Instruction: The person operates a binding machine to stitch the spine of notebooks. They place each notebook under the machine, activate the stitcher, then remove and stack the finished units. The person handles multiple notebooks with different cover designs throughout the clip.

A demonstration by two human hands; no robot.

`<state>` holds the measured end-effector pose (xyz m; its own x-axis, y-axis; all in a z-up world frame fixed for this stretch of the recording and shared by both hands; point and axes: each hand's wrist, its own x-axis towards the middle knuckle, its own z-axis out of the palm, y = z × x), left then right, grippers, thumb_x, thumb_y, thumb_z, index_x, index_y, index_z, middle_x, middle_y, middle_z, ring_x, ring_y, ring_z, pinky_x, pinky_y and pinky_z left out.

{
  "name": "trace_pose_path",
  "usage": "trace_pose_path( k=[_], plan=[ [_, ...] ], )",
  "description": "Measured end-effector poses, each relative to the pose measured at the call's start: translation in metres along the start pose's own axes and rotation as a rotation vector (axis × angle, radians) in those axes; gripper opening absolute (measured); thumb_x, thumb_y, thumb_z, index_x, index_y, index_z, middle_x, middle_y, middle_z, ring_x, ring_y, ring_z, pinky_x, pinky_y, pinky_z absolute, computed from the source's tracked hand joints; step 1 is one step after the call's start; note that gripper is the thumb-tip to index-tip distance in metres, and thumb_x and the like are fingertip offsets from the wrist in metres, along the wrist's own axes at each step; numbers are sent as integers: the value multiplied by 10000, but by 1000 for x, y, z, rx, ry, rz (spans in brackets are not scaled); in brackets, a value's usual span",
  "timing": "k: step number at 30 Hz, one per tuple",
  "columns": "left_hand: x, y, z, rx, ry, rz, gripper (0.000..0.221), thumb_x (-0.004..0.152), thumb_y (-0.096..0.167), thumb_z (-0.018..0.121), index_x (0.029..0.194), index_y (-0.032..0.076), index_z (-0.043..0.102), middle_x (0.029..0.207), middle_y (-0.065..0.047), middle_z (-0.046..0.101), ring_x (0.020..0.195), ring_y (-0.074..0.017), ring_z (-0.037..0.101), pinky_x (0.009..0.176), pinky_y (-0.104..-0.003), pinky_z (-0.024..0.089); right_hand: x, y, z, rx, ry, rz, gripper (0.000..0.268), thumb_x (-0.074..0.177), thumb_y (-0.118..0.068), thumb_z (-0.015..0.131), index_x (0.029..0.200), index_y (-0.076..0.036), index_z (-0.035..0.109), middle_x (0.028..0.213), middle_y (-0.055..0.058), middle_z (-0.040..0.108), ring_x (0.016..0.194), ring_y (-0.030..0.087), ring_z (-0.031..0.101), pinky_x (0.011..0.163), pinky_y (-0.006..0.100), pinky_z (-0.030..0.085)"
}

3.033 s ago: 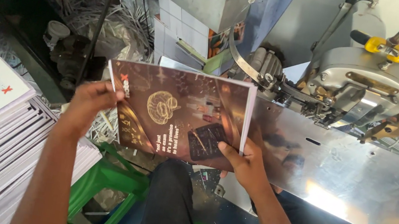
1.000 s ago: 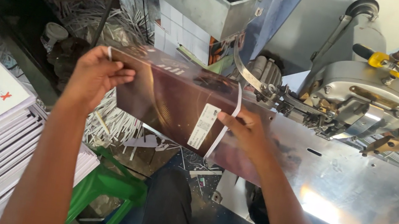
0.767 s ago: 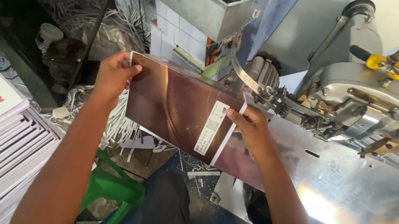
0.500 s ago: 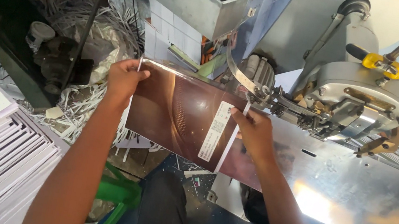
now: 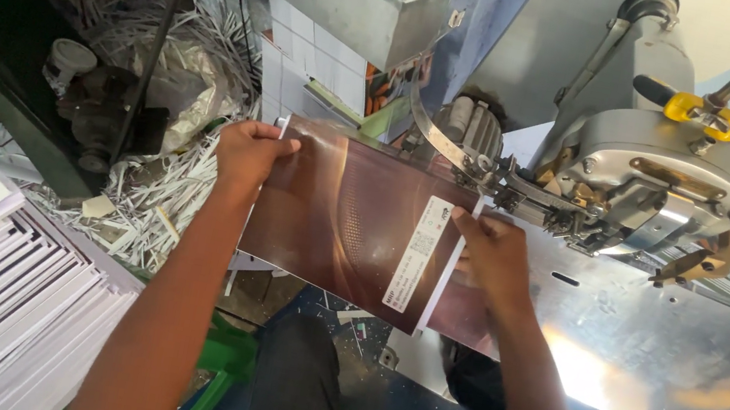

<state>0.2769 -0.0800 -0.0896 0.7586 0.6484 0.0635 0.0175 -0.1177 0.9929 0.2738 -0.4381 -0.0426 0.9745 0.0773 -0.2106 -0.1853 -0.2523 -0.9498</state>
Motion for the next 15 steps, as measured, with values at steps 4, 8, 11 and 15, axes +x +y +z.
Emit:
trace_pose_path(
  k=[4,8,11,15],
  plan=[
    [-4,2,8,-53,-15,6,238,688,50,888,845,-14,720,756,-57,713,617,-120,636,576,-265,519,-6,-5,-6,89,-16,-58,361,912,-307,722,1031,33,728,827,105,718,606,175,699,494,288,569],
    [-9,6,14,34,-6,-17,237,703,71,894,833,-18,717,743,-65,706,605,-128,628,564,-269,500,-1,3,-12,121,-13,-80,357,918,-281,731,987,69,717,809,113,706,575,185,683,455,294,554],
    [-16,8,20,48,-15,-10,238,700,89,886,834,-3,713,743,-66,720,608,-131,651,566,-274,510,6,13,-20,170,-32,-99,340,903,-263,731,978,69,711,825,113,720,592,189,709,459,304,577],
    [-23,13,29,178,-6,24,287,675,161,917,835,22,723,746,-68,727,626,-137,666,590,-281,534,11,26,-33,182,-38,-204,340,924,-260,732,1007,70,728,868,126,745,658,169,734,528,277,606]
  ],
)
